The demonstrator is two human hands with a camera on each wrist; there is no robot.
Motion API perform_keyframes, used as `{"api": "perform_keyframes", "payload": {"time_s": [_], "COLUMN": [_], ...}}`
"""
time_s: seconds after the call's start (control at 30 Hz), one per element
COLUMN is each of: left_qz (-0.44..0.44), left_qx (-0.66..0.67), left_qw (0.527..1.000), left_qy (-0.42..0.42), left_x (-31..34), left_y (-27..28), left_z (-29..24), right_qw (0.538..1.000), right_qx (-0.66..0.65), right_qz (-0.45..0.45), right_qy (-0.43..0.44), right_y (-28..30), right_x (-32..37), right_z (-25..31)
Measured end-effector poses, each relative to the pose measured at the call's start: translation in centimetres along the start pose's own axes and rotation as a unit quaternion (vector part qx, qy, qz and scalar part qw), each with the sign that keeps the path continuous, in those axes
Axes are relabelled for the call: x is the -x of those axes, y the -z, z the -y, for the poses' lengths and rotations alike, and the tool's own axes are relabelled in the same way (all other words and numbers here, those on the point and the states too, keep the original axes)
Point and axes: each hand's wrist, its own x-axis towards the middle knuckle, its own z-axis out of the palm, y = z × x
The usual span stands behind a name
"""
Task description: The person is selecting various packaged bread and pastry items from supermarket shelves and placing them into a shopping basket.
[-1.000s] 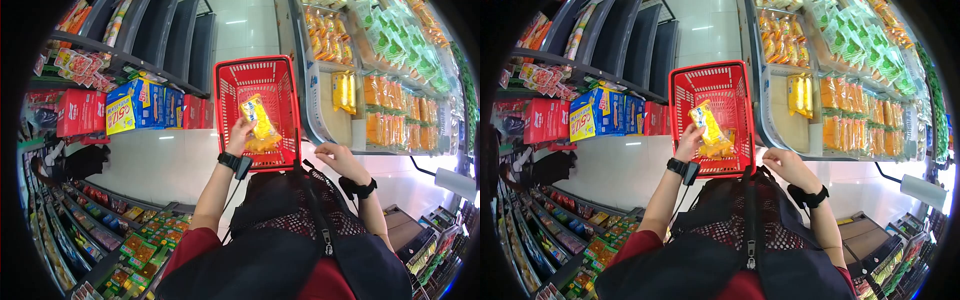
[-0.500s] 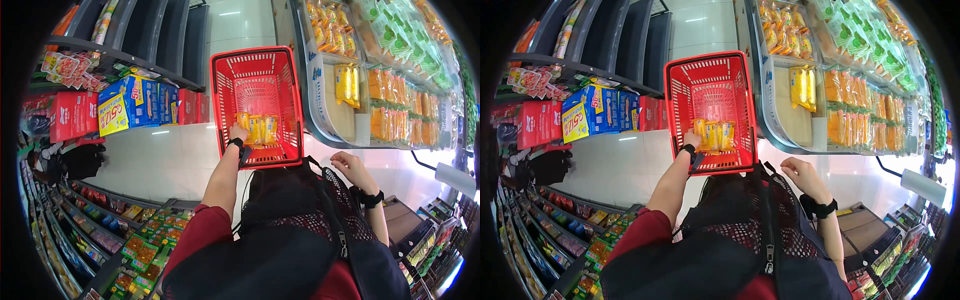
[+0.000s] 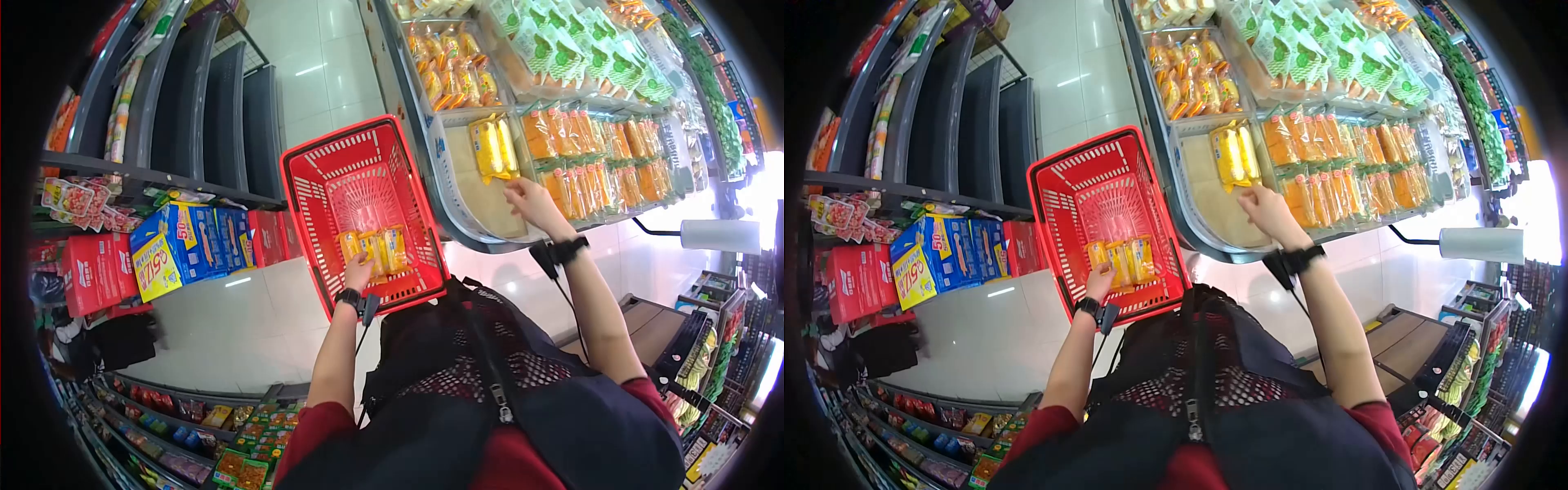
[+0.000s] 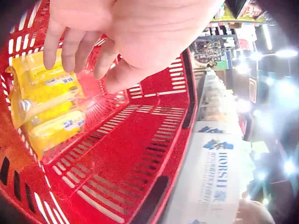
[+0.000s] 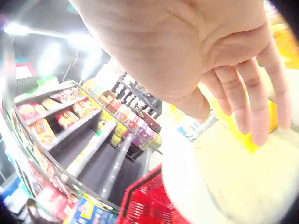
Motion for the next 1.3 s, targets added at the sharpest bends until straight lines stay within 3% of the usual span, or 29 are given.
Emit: {"api": "perform_keyframes", "payload": {"time_s": [0.03, 0.1, 0.13, 0.2, 0.33, 0.4, 0.5, 0.53, 0.6, 0.63, 0.7, 0.77, 0.8, 0.87, 0.9, 0.97, 1.0, 1.07, 1.13, 1.17, 1.23, 1.3], "left_qz": [-0.006, -0.018, -0.026, -0.031, -0.042, -0.043, -0.027, -0.012, 0.033, 0.034, 0.118, 0.177, 0.222, 0.318, 0.370, 0.410, 0.467, 0.447, 0.430, 0.428, 0.372, 0.336], "left_qx": [0.051, 0.064, 0.077, 0.088, 0.111, 0.096, 0.081, 0.083, 0.085, 0.087, 0.160, 0.195, 0.204, 0.281, 0.348, 0.422, 0.555, 0.583, 0.625, 0.626, 0.565, 0.563], "left_qw": [0.999, 0.997, 0.996, 0.995, 0.993, 0.994, 0.996, 0.996, 0.995, 0.995, 0.978, 0.963, 0.952, 0.903, 0.858, 0.805, 0.686, 0.676, 0.650, 0.650, 0.733, 0.754], "left_qy": [-0.002, -0.023, -0.033, -0.044, 0.008, 0.028, 0.033, 0.020, -0.043, -0.041, -0.065, -0.061, -0.059, -0.067, -0.078, -0.071, -0.066, -0.065, -0.055, -0.055, -0.072, -0.051], "left_x": [0.4, 1.9, 3.0, 4.5, 8.3, 9.6, 10.7, 11.2, 10.3, 9.9, 10.1, 10.8, 10.8, 11.4, 11.8, 12.0, 11.9, 12.4, 12.9, 12.7, 12.3, 11.1], "left_y": [0.4, 1.1, 1.6, 2.2, 3.7, 3.6, 3.1, 2.9, 2.1, 1.7, 1.3, 0.9, 0.8, 0.6, 0.1, 0.1, -0.8, 0.0, 0.5, 0.8, 2.4, 3.5], "left_z": [0.1, -0.9, -2.0, -2.7, -4.2, -4.2, -3.9, -4.8, -5.8, -7.2, -11.4, -13.7, -15.4, -19.8, -21.6, -22.3, -23.4, -24.2, -24.6, -24.3, -22.4, -19.6], "right_qw": [1.000, 0.964, 0.965, 0.969, 0.981, 0.981, 0.989, 0.996, 0.999, 1.000, 0.999, 0.973, 0.973, 0.953, 0.922, 0.906, 0.904, 0.899, 0.915, 0.920, 0.928, 0.950], "right_qx": [-0.004, 0.265, 0.262, 0.140, 0.153, 0.004, -0.005, 0.032, 0.024, 0.015, -0.026, -0.227, -0.224, -0.258, -0.334, -0.381, -0.384, -0.352, -0.227, -0.187, -0.151, -0.068], "right_qz": [-0.002, -0.011, -0.014, 0.084, 0.001, 0.050, 0.056, 0.057, 0.028, -0.003, -0.003, 0.048, 0.052, 0.055, 0.098, 0.116, 0.121, 0.229, 0.271, 0.272, 0.278, 0.267], "right_qy": [0.006, -0.021, -0.016, -0.185, -0.122, -0.188, -0.138, -0.059, -0.028, 0.004, 0.027, 0.003, 0.001, 0.149, 0.166, 0.142, 0.141, 0.126, 0.193, 0.213, 0.195, 0.150], "right_y": [-0.5, -1.5, -1.3, -1.3, -4.6, -3.7, -2.2, -1.7, -0.3, 0.4, 0.8, 1.3, 1.5, 1.5, 1.8, 0.7, 0.4, -0.3, -1.7, -1.9, -2.6, -3.0], "right_x": [-2.1, -5.8, -6.4, -7.0, -10.4, -9.2, -7.4, -7.0, -4.6, -3.3, -1.6, 1.1, 2.5, 5.7, 8.4, 9.5, 9.9, 10.7, 10.5, 10.4, 10.7, 10.6], "right_z": [-1.2, -3.5, -3.2, -2.6, -6.8, -5.2, -4.8, -5.5, -3.1, -1.9, -1.3, 0.1, 0.5, 1.9, 3.4, 4.3, 4.9, 5.9, 6.7, 6.8, 6.7, 5.9]}}
